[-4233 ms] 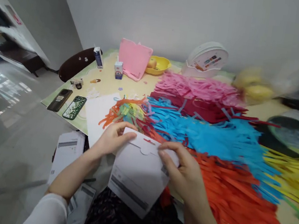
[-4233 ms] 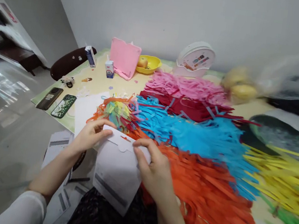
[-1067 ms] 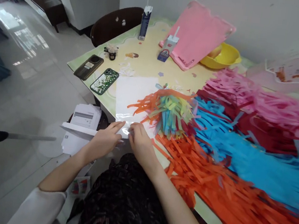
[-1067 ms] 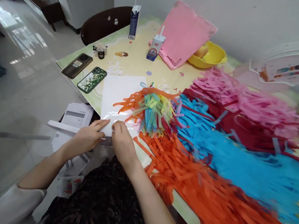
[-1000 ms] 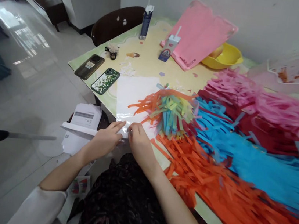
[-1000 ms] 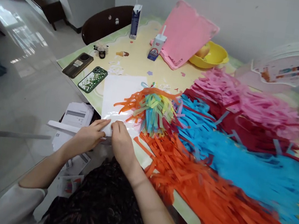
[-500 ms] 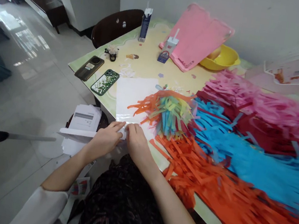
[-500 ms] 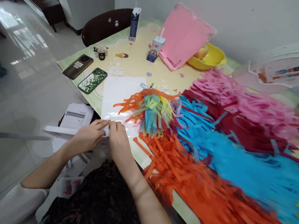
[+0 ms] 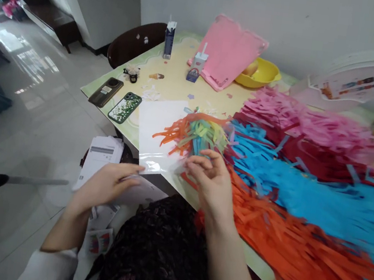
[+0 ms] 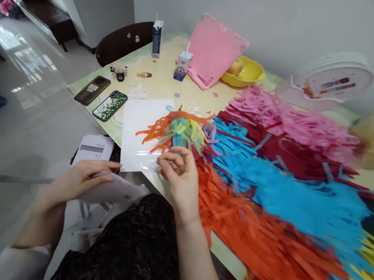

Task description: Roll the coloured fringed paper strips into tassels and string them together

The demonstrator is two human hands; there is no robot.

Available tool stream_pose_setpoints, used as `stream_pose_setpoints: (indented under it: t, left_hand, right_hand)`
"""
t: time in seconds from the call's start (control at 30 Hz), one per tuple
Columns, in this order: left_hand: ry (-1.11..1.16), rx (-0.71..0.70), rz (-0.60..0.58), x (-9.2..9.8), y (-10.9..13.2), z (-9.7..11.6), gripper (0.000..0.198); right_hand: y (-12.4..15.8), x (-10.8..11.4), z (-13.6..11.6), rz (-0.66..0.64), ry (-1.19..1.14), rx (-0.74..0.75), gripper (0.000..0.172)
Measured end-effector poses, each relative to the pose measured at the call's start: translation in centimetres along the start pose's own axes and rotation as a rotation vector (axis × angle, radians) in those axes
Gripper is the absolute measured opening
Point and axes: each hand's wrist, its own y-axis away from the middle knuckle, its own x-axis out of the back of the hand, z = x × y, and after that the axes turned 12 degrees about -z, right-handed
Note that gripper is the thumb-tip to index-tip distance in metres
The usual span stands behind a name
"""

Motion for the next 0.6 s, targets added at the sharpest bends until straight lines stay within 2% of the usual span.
stream_pose_setpoints:
  t: [0.1,0.17,0.33,0.43,0.6]
  left_hand:
    - [0.215,0.129,0.420,0.2,0.2,1.5,0.023]
    - [0.308,0.167,0.607,-0.7,-1.2,2.9,0.023]
    - [0.489,0.085,0.660,-3.6,-4.9,5.9,0.021]
    - [0.482,0.050,0.645,-4.3,-5.4,6.9,0.020]
    - [0.440,0.034,0.639,-4.4,-5.3,7.8,0.021]
  right_hand:
    - [1.8,-0.6,-2.3,0.080,0.022,0.126,0.035]
    - [3.0,-1.4,-3.3,0.094,0.080,0.192,0.036]
    - [4.1,-2.4,-3.0,0.054,0.182,0.211,0.034]
    - [3.8,-1.8,-2.3,0.113,0.185,0.217,0.034]
    - [3.5,-1.2,-2.0,0.146,0.209,0.237,0.034]
